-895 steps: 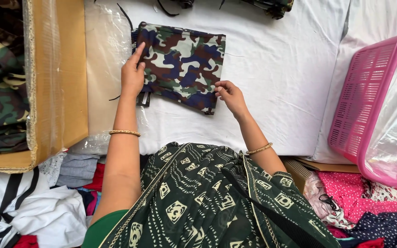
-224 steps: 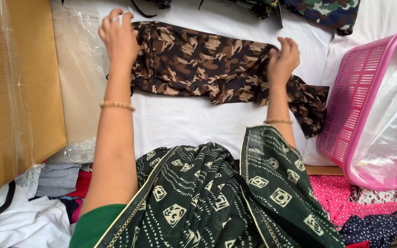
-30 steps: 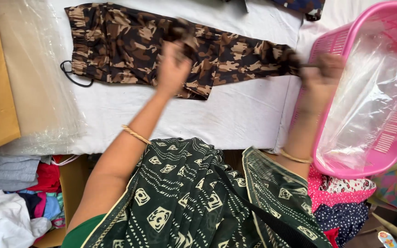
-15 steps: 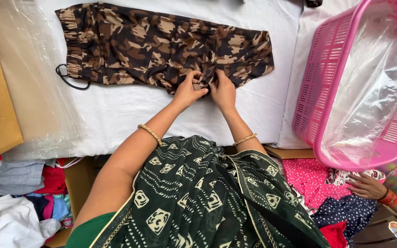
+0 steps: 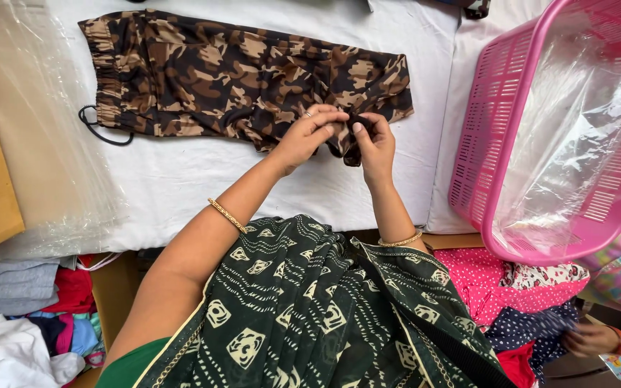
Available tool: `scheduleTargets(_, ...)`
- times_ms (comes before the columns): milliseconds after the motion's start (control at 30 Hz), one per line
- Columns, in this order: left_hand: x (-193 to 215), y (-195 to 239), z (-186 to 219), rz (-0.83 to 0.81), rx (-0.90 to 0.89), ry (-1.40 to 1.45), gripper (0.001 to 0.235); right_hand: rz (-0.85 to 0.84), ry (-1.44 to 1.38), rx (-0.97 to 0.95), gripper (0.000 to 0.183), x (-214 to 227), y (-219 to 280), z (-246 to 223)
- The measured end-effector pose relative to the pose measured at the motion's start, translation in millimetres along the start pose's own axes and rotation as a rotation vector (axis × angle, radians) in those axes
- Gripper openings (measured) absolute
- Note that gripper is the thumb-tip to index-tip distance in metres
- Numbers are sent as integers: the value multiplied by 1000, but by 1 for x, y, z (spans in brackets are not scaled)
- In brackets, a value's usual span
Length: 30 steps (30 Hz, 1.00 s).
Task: The person folds several pairs of camouflage-patterned pants on a white surface. They smooth out the fabric, fold the pants in half, and then fold them again into smaller rectangles, stacking them neatly.
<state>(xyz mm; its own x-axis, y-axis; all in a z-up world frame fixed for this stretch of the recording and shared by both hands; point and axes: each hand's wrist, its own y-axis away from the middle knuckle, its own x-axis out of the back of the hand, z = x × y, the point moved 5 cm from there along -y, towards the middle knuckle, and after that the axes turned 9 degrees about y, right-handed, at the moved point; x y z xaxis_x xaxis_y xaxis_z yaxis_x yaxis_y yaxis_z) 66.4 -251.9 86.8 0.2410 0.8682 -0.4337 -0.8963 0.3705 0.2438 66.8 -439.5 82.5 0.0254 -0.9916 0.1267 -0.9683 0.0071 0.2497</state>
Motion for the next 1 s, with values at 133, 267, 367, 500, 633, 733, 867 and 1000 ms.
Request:
scheduleTargets(133, 0, -7, 0, 17, 13, 75, 52, 106, 168, 59, 18, 13, 6, -11)
scheduleTargets(267, -13, -10, 11, -48, -98, -291, 65, 181, 362, 252, 22, 12, 18, -43)
scheduleTargets(367, -23, -14, 12, -24, -220, -577, 50, 196, 489, 336, 18, 18, 24, -34)
scheduleTargets(500, -36, -12, 23, 30, -302, -689, 15, 207, 612, 405, 14, 15, 35, -32)
scheduleTargets(633, -50, -13, 33, 40, -373, -758, 11, 221, 496, 301, 19, 18, 42, -37)
scheduleTargets(733, -58, -14, 32, 64, -458, -846, 11, 209, 492, 266, 18, 23, 45, -39)
scheduleTargets(867, -63, -17, 30, 110, -465, -883, 11, 121, 527, 300, 26, 18, 44, -55)
scheduleTargets(1000, -62, -22, 11, 60, -422, -812, 10, 102, 556, 270, 31, 19, 40, -48)
